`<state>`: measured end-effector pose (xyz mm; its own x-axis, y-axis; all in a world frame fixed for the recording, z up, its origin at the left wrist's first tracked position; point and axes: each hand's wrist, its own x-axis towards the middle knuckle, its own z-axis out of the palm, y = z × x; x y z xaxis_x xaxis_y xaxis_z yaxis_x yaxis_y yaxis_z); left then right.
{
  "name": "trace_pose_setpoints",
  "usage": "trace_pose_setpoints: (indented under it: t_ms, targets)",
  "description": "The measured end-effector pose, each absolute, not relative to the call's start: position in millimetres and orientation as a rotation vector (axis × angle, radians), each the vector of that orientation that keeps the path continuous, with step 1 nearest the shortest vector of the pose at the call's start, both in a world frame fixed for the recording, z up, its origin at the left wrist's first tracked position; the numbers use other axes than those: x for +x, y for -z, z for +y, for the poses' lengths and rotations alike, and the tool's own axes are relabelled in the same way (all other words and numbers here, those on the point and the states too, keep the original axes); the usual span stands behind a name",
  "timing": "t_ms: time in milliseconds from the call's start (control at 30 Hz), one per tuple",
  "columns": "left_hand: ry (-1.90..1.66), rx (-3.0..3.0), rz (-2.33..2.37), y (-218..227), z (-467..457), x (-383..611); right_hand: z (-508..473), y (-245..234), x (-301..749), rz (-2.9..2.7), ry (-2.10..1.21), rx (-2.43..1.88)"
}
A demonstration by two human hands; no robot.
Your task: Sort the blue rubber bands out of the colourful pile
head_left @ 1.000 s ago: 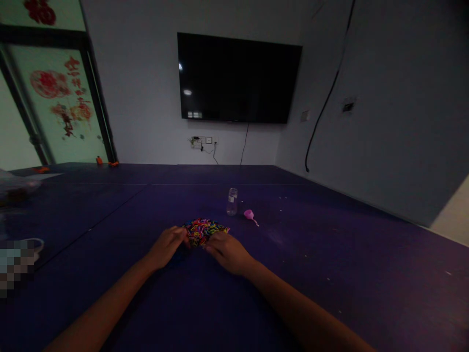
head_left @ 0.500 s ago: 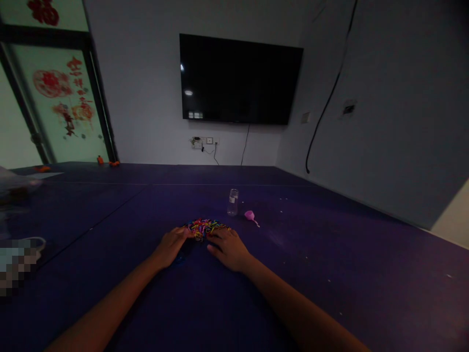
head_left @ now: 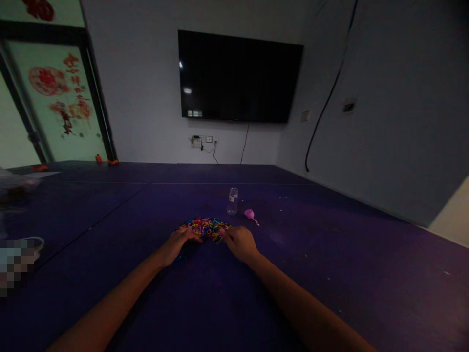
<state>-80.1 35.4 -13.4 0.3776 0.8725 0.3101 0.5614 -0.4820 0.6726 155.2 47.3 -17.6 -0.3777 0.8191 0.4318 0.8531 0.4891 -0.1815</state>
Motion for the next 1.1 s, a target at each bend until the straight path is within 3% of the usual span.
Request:
trace_pose_setpoints:
  t_ms: [267,733,900,1100]
  targets:
    - [-1.113,2.047,1.366,16.1,40.8,-92.4,59.2,23.9,160.0,-2.036,0.120,-1.608]
    - [-1.420,1.966,1.643,16.6,42.4,-105.5,63.5,15.5,147.8,-2.198,0.308,-1.504]
    - [-1.459,1.838,1.754,22.1,46.3,-109.9,60.7,18.1,150.7,-2.275,0.202,-1.254]
    - [-1.499,1.635,1.556,27.3,53.4,-107.6,50.6,21.0,148.9,-2.375,0.100,-0.936]
